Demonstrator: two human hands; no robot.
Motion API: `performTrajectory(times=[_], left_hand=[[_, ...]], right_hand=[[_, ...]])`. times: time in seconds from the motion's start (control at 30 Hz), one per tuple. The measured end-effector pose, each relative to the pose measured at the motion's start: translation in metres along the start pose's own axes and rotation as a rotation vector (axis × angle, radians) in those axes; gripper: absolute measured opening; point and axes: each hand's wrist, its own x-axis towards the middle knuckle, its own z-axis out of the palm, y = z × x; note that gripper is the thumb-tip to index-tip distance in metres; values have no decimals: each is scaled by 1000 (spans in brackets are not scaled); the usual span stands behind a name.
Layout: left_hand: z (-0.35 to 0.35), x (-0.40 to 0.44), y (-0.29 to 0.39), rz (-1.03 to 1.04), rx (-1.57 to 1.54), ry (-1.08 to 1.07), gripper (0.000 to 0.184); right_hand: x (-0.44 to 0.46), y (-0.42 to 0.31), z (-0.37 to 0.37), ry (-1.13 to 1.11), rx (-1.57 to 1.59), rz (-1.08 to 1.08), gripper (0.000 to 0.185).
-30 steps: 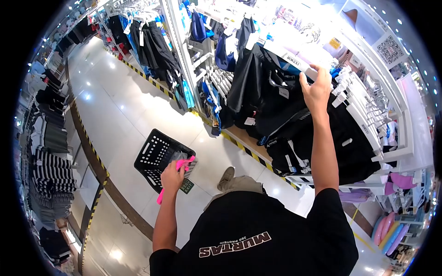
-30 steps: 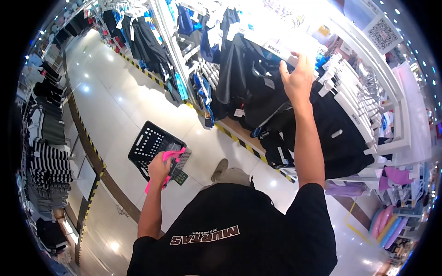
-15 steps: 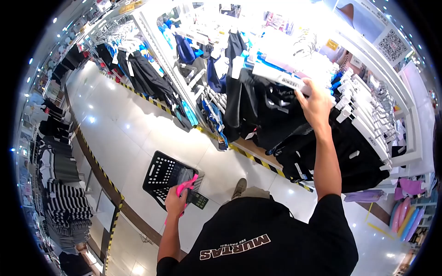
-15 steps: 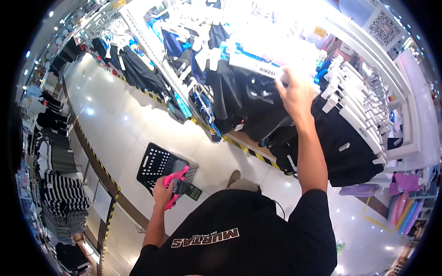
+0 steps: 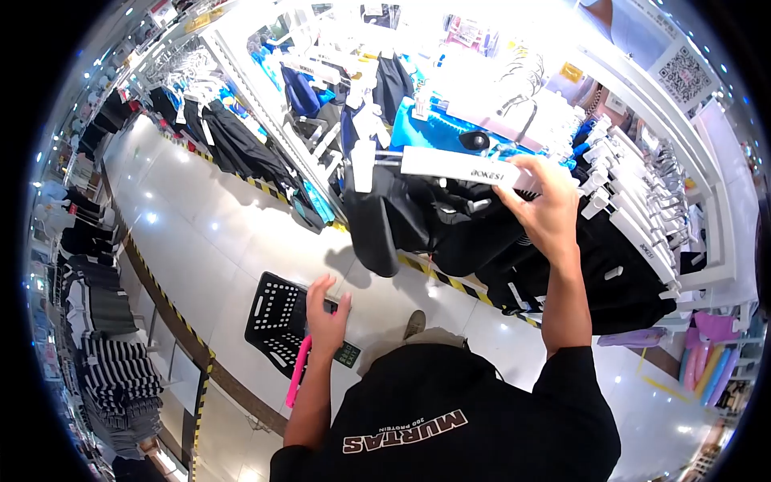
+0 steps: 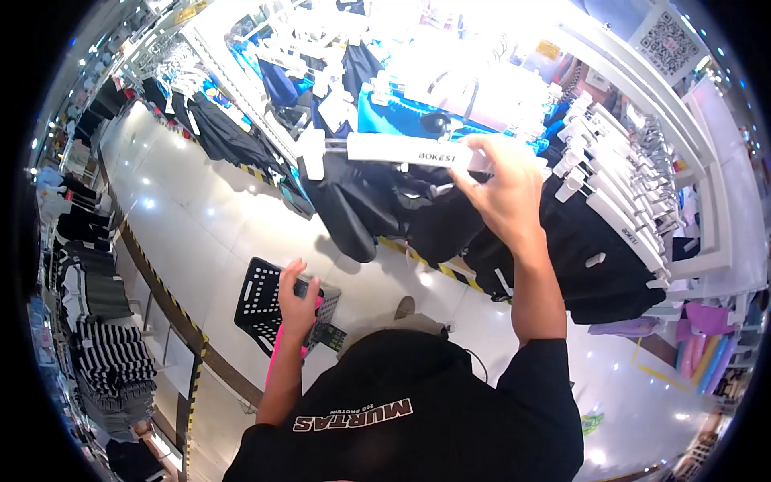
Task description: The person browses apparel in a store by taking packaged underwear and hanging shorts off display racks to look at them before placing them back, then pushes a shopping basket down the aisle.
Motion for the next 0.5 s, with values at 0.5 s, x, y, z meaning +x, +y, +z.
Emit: performTrajectory(times=[0.5], left_hand=[[17, 6, 114, -1, -542, -481, 24]], right_hand=[[-104, 29, -14, 338, 101, 143, 47]])
